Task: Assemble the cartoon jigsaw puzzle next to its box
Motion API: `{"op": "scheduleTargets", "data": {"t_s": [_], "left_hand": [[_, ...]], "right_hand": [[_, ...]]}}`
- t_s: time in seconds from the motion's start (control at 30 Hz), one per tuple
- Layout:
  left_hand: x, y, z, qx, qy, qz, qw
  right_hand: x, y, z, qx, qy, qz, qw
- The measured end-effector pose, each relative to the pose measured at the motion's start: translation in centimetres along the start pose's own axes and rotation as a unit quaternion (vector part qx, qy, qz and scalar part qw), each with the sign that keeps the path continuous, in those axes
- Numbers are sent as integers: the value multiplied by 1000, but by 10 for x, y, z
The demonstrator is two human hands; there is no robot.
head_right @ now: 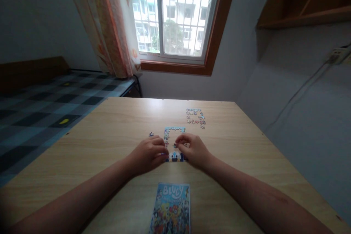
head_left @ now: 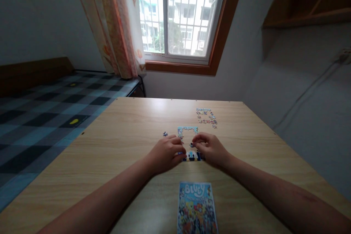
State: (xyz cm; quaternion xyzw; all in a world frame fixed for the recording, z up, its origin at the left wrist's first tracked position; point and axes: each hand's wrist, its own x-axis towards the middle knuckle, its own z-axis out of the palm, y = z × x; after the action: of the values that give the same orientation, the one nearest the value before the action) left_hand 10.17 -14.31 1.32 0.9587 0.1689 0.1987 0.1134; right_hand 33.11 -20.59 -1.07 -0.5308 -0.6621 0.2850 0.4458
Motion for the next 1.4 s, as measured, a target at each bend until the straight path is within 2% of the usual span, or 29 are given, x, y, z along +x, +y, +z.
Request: {"op": "scheduleTargets", "data": {"t_s": [0.2, 0.57, 0.73, 0.93, 1.03, 1.17, 1.23, 1.4], "left_hand": [[0, -5, 4, 7, -17, 19, 1000], [-1, -6, 5, -3, -17, 7, 1000], [0, -6, 5, -5, -16, 2, 1000], [0, -7, 7, -8, -15, 2, 1000], [0, -7, 7, -10, -14, 0, 1000], [-1, -7, 6, -24, -10, 2, 1000], [0, -6, 5, -33, -1, -1, 999], [1, -8, 6, -22, 81, -25, 996]], "right_hand": [[-2, -1, 2, -86, 7, -74, 994], [-2, 2, 1, -142, -5, -66, 988], [-1, 6, 0, -185, -37, -102, 977], [-3, 4, 2, -219, -35, -116, 968], [-3, 3, -2, -234, 9, -127, 964], [3, 9, -18, -282, 142, -148, 937], [7, 14, -27, -290, 187, -145, 927], [14, 24, -41, -282, 246, -141, 917]]}}
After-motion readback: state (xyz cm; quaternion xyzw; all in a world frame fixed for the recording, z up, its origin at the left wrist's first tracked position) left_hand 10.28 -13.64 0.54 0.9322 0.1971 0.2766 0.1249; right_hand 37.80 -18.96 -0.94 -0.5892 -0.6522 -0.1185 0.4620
